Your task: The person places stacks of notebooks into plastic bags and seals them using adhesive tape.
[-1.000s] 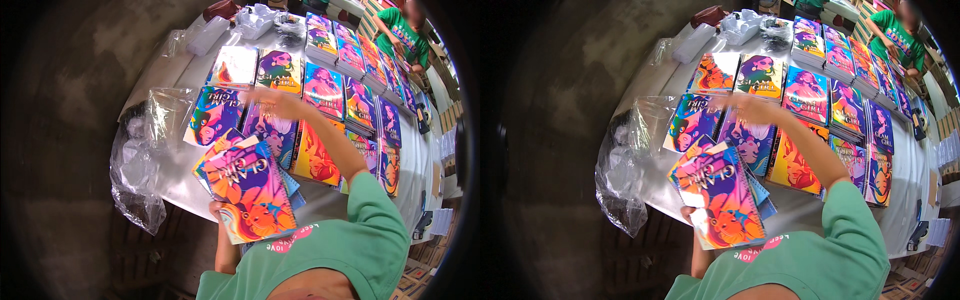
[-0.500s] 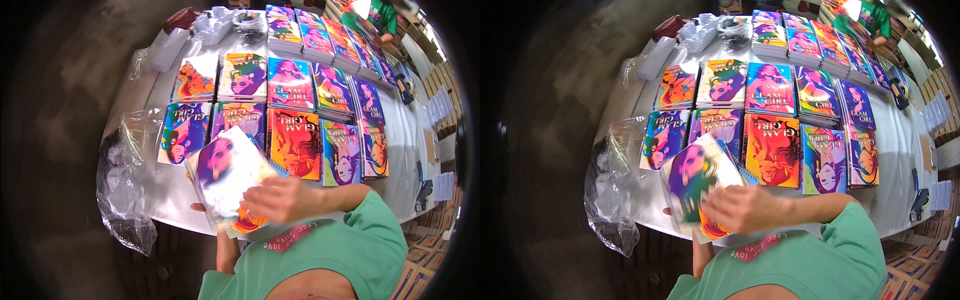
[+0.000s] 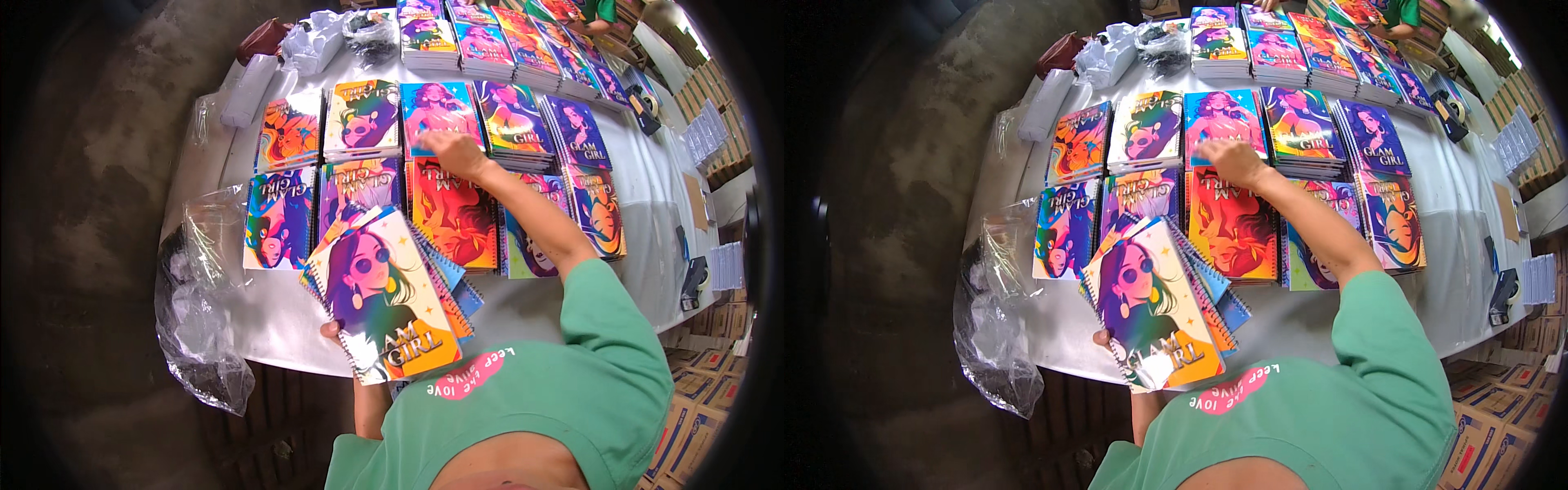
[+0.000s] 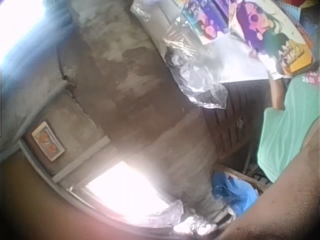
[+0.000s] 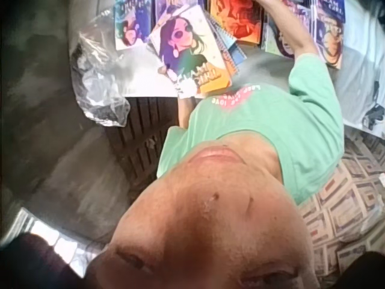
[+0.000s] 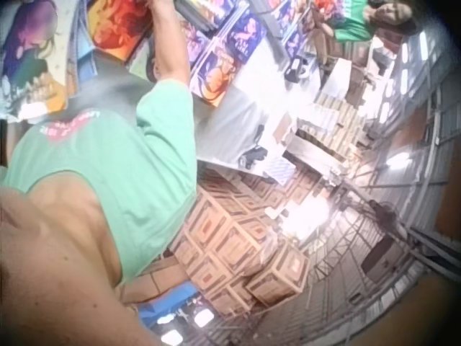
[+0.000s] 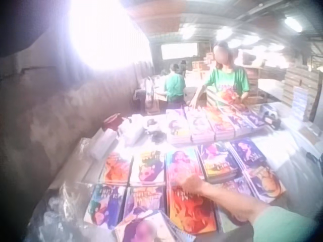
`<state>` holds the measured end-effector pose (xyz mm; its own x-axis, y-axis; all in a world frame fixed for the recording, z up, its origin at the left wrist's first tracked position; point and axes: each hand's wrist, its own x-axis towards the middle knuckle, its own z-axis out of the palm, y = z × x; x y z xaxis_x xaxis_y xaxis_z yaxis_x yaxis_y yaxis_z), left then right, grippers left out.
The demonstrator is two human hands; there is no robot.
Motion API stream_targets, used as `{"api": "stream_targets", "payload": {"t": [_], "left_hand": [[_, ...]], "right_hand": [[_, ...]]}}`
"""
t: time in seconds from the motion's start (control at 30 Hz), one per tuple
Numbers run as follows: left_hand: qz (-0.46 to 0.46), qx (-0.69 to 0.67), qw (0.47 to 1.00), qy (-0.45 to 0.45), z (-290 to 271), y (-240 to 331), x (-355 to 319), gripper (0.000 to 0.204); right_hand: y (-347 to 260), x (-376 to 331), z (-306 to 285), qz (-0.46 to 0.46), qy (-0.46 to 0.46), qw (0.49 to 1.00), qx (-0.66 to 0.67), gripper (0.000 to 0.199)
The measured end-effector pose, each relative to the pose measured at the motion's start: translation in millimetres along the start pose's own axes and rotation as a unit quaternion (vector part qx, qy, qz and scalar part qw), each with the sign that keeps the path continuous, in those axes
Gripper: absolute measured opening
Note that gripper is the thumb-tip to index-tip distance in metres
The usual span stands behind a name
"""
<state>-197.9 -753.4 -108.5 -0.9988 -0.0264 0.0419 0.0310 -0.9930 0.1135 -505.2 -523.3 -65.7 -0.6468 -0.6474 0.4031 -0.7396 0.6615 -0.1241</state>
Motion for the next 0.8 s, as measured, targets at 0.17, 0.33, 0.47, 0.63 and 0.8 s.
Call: {"api": "stream_targets", "payload": {"t": [0.17,0.33,0.47,0.63,0.8], "left_hand": [[-0.041,-0.002,0.999,-0.018,9,-12,17,0.089],[-0.073,-0.013,0.997,-0.028,7,-32,23,0.088],[-0.098,-0.023,0.995,-0.025,2,-46,19,0.088],[-0.141,-0.028,0.989,-0.027,0,-70,24,0.088],[-0.164,-0.034,0.985,-0.037,-2,-78,28,0.087]], "right_hand": [[-17,-7,-104,0.152,0.353,0.767,0.513,0.016],[-41,-43,-116,-0.045,0.178,0.755,0.630,0.017],[-38,-57,-108,-0.193,-0.065,0.883,0.424,0.041],[69,-104,-85,0.216,-0.053,0.974,-0.031,0.066],[49,-127,-105,0.188,0.199,0.954,0.121,0.034]]}}
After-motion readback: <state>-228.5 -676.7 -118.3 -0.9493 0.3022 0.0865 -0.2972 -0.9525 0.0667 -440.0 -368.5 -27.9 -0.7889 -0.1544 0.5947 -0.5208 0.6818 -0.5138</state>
